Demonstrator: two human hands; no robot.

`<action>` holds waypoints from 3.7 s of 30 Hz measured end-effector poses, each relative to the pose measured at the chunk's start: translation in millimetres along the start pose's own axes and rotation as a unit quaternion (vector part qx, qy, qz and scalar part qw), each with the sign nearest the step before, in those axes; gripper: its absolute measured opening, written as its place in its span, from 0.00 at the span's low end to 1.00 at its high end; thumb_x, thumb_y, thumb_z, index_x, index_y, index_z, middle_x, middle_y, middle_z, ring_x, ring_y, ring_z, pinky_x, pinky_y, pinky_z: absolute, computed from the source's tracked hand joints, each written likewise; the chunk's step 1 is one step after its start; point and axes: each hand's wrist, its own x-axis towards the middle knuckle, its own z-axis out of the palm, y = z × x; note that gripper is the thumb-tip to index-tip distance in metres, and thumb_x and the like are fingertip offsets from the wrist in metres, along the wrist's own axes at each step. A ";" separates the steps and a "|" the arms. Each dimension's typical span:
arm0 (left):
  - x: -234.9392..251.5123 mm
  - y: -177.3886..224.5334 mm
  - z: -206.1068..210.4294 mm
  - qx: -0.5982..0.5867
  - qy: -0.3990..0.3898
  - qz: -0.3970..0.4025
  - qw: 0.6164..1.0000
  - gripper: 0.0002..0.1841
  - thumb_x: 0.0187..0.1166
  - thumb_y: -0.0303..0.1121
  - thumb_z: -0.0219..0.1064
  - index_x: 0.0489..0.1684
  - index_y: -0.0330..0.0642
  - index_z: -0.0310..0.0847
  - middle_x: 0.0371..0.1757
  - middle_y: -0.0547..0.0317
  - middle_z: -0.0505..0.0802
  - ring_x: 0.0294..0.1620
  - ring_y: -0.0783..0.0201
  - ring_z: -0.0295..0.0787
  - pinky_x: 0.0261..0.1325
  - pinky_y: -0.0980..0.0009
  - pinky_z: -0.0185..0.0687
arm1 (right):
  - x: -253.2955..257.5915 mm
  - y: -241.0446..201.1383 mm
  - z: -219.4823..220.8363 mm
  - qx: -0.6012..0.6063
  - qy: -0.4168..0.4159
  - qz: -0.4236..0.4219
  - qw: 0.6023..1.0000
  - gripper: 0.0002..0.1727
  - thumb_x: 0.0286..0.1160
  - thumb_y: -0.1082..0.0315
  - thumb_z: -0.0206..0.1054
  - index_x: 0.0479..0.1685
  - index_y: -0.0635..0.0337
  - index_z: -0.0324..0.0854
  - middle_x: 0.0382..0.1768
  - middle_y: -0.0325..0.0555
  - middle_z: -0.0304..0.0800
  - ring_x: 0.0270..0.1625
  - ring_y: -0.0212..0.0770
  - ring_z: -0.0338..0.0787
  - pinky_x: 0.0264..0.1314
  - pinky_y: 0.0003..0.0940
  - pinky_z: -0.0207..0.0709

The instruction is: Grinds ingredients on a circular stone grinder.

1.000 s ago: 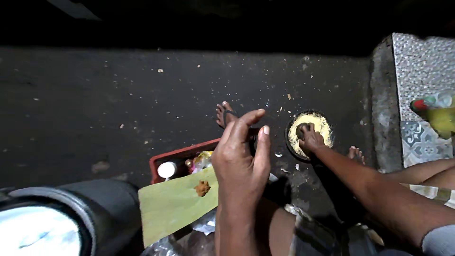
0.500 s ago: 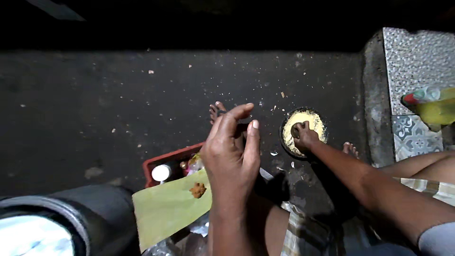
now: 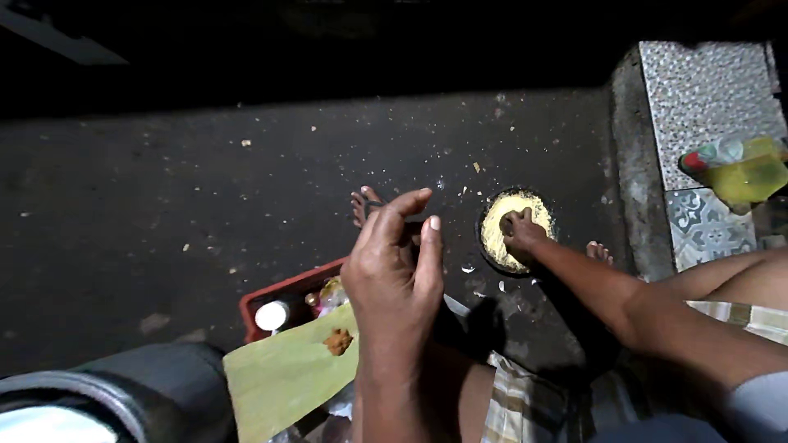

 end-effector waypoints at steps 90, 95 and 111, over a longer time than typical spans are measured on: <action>11.6 12.6 29.3 0.075 -0.118 0.033 0.990 0.17 0.87 0.39 0.59 0.66 0.42 0.84 0.58 0.53 0.92 0.51 0.66 0.91 0.55 0.67 0.88 | -17.0 84.1 23.1 0.041 -0.021 -0.110 0.993 0.36 0.69 0.52 0.78 0.81 0.42 0.75 0.85 0.62 0.63 0.59 0.64 0.89 0.57 0.62 0.85; 12.8 13.7 28.2 0.075 -0.113 0.034 0.990 0.17 0.87 0.39 0.59 0.67 0.43 0.84 0.59 0.53 0.92 0.54 0.64 0.92 0.58 0.63 0.89 | -1.7 87.3 9.9 0.172 -0.019 -0.077 0.982 0.40 0.64 0.55 0.84 0.81 0.46 0.73 0.81 0.68 0.64 0.69 0.67 0.82 0.64 0.68 0.81; 1.0 9.3 30.4 0.054 -0.112 0.032 0.992 0.16 0.85 0.38 0.61 0.64 0.44 0.86 0.55 0.57 0.93 0.52 0.68 0.92 0.58 0.66 0.89 | 29.9 62.2 -62.9 0.134 0.000 -0.026 0.991 0.37 0.62 0.53 0.84 0.76 0.44 0.79 0.81 0.67 0.67 0.73 0.68 0.80 0.66 0.71 0.78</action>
